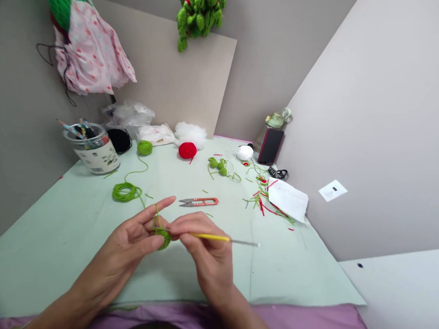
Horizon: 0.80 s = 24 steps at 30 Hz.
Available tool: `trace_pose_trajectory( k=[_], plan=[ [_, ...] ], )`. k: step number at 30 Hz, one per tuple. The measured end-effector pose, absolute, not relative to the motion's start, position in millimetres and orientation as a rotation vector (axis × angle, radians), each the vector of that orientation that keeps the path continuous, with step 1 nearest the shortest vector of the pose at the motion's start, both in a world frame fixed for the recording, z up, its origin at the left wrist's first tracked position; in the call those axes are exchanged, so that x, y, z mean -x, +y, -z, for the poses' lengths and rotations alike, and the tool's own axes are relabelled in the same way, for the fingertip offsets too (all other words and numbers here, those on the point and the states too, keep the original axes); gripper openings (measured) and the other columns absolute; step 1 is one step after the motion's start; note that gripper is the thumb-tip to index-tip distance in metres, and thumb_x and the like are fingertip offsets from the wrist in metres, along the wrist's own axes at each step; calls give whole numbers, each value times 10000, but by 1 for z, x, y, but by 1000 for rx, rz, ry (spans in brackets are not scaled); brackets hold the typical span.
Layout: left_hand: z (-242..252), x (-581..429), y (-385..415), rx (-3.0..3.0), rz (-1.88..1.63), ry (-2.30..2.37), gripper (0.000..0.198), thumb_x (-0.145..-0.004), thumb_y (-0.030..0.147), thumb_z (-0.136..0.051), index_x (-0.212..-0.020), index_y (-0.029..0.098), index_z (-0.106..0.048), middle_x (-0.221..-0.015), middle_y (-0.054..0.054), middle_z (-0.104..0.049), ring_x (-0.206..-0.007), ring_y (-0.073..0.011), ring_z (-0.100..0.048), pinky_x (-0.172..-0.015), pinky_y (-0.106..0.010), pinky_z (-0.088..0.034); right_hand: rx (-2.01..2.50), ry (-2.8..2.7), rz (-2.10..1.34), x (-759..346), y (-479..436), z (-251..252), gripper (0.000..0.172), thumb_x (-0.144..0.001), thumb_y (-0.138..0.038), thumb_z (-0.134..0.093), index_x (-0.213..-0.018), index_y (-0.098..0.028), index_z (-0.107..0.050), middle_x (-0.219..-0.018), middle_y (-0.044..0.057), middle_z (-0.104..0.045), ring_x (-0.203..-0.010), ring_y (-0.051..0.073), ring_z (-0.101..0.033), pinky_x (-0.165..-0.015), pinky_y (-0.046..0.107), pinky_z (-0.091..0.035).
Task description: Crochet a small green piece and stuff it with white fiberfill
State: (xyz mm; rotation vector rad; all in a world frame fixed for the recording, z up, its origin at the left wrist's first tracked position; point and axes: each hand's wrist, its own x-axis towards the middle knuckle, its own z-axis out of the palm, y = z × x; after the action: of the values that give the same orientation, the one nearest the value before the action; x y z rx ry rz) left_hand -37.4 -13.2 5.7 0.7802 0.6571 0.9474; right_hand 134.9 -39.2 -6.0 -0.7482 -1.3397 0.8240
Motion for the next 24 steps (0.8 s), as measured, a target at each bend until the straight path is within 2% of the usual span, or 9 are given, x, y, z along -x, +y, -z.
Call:
trace_pose_trajectory(
  k=[4, 7, 10, 12, 16, 20, 22, 24],
  plan=[
    [-6, 38, -13, -800, -902, 649, 705, -821, 305, -920, -1478, 326, -667, -931, 9, -747, -976, -181, -679, -1020, -345, -490, 734, -1333, -847, -136, -37, 7, 176, -1048, -292, -654, -1078, -329, -824, -893, 22, -778, -887, 187, -735, -773, 321, -626],
    [-4, 34, -19, -849, -990, 731, 782, -804, 326, -937, -1520, 325, -625, -890, 29, -711, -910, -166, -645, -973, -326, -490, 903, -1549, -461, -132, -45, 10, 264, -1030, -194, -655, -1170, -354, -813, -1005, 44, -802, -924, 206, -758, -766, 332, -642],
    [-3, 29, -24, -737, -995, 747, 691, -799, 340, -941, -1445, 323, -697, -892, 27, -683, -917, -166, -631, -941, -311, -486, 940, -1651, -134, -126, -51, 15, 426, -977, -122, -697, -1299, -392, -772, -1143, 69, -801, -1012, 243, -763, -807, 373, -652],
    [-4, 30, -24, -612, -924, 683, 614, -780, 340, -951, -1362, 294, -761, -878, 16, -664, -928, -167, -619, -936, -300, -479, 906, -1601, -211, -125, -52, 15, 398, -997, -133, -673, -1293, -379, -775, -1132, 77, -799, -1005, 243, -761, -802, 386, -656],
    [-6, 40, -16, -569, -892, 583, 522, -779, 318, -937, -1283, 254, -814, -812, 28, -591, -800, -119, -529, -869, -245, -455, 845, -1320, -643, -130, -49, 4, 226, -1044, -206, -629, -1091, -303, -827, -906, 47, -784, -825, 199, -743, -733, 355, -641],
    [-6, 45, -15, -729, -878, 593, 437, -786, 353, -922, -1212, 285, -849, -850, 14, -630, -820, -137, -544, -861, -257, -449, 752, -1098, -962, -136, -45, -3, 167, -1025, -300, -679, -970, -259, -832, -840, 30, -744, -657, 144, -687, -620, 291, -604],
    [-5, 43, -18, -843, -894, 643, 414, -803, 353, -910, -1212, 334, -845, -877, 9, -669, -899, -177, -596, -922, -297, -458, 730, -1110, -1025, -136, -44, -1, 164, -1018, -316, -692, -964, -259, -835, -835, 34, -743, -712, 153, -693, -652, 287, -602],
    [-4, 39, -22, -952, -919, 713, 416, -821, 337, -903, -1228, 380, -831, -1011, 1, -745, -1075, -225, -631, -1037, -336, -438, 737, -1169, -1027, -134, -42, 3, 144, -1008, -316, -708, -975, -268, -840, -861, 42, -761, -837, 178, -717, -729, 298, -607]
  ],
)
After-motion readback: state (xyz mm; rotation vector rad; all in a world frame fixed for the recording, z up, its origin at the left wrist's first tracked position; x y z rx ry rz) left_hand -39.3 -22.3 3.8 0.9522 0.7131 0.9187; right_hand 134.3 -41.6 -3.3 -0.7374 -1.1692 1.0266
